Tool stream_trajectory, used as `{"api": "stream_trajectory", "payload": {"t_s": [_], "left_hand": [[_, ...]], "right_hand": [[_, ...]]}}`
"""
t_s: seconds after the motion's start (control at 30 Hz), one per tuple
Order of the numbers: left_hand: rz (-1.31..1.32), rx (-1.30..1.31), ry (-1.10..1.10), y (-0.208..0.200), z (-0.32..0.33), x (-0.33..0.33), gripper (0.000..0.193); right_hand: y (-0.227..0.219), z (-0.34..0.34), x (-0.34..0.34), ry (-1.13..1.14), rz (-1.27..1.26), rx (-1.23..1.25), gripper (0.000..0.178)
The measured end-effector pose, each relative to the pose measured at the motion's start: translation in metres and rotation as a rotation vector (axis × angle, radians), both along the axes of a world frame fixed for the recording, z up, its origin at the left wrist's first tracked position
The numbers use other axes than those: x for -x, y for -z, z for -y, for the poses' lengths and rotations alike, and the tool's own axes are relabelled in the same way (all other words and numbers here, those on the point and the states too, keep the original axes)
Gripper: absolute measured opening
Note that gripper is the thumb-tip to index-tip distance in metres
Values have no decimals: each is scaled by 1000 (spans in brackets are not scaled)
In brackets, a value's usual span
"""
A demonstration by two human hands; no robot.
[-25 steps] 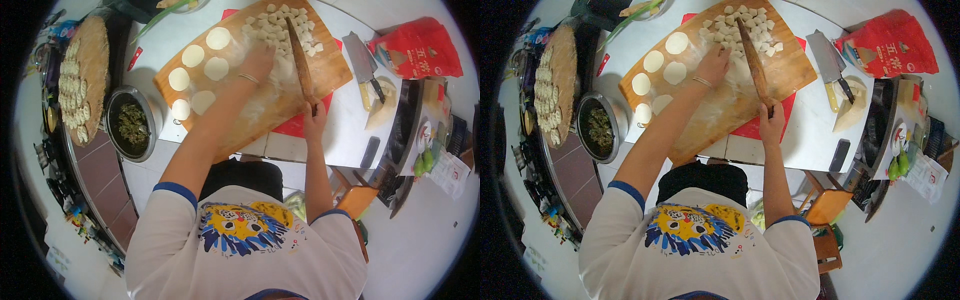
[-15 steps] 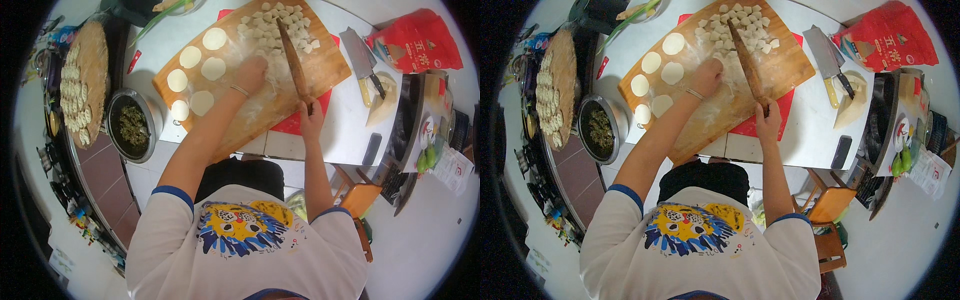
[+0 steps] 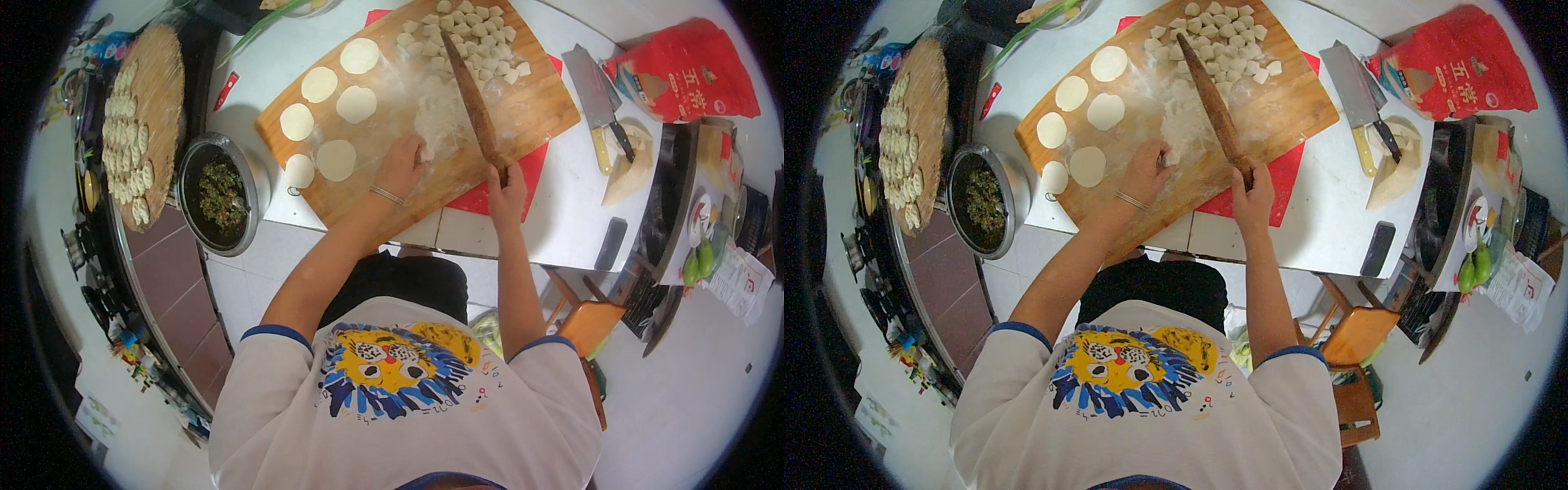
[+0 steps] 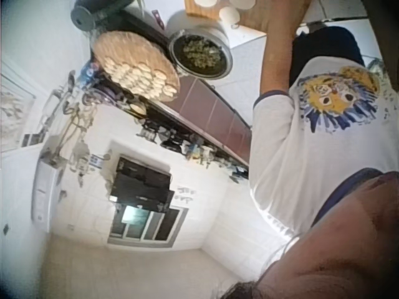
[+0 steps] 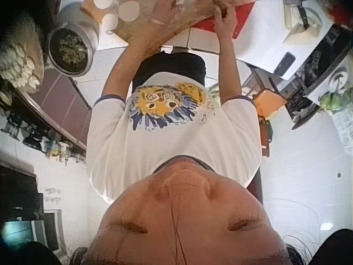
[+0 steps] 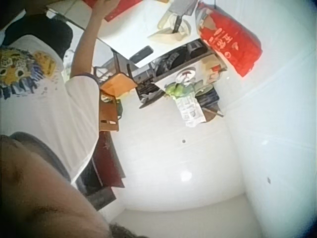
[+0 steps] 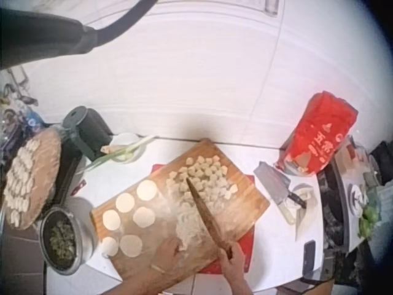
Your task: The person uses a wooden rolling pin to flatten small balls of dough into thin, round wrappers on a wooden cutting board. The person repeatedly rolls, flips, and repositions the dough pieces to achieve a uniform circular shape. A bowl of green filling and a pile of pre-cut dough pieces are visible on the counter.
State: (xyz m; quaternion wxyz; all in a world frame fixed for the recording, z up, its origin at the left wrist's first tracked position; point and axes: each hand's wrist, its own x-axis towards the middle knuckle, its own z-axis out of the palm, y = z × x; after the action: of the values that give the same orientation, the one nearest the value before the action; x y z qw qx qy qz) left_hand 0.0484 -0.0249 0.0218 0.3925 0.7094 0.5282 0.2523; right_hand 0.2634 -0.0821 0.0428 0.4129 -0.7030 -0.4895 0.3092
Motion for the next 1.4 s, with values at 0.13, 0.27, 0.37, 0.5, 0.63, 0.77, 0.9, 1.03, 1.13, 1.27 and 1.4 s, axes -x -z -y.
{"api": "stream_trajectory", "payload": {"t_s": [0.13,0.27,0.37,0.5,0.63,0.77,0.9,1.03,1.13,1.27,1.4], "left_hand": [[-103,-71,34,4,-3,-4,35],[-189,-94,125,-6,-6,-17,38],[-169,-12,65,-14,-5,-21,37],[-137,-47,107,-3,-5,-16,37],[-235,-36,81,-9,-7,-23,35],[-357,2,18,-18,-5,-38,36],[-485,-81,90,-7,-6,-48,42],[-434,-171,8,-21,-12,-63,50],[-424,-417,-22,17,-12,-71,61],[-413,-293,-46,5,-23,-76,68],[-47,-217,-132,12,-1,-31,67]], "right_hand": [[4,3,0,-41,7,22,27],[-2,4,3,-43,-5,34,26],[-5,5,6,-21,-15,32,26],[-5,8,6,-16,15,44,24],[-3,11,5,-4,6,48,24],[-7,13,6,0,17,45,26],[-2,16,2,7,5,49,27],[1,16,-2,8,21,12,26],[-6,9,-5,-18,88,-35,25],[-10,-2,-21,-72,249,-35,27],[-20,0,-32,-231,489,-37,33]]}}
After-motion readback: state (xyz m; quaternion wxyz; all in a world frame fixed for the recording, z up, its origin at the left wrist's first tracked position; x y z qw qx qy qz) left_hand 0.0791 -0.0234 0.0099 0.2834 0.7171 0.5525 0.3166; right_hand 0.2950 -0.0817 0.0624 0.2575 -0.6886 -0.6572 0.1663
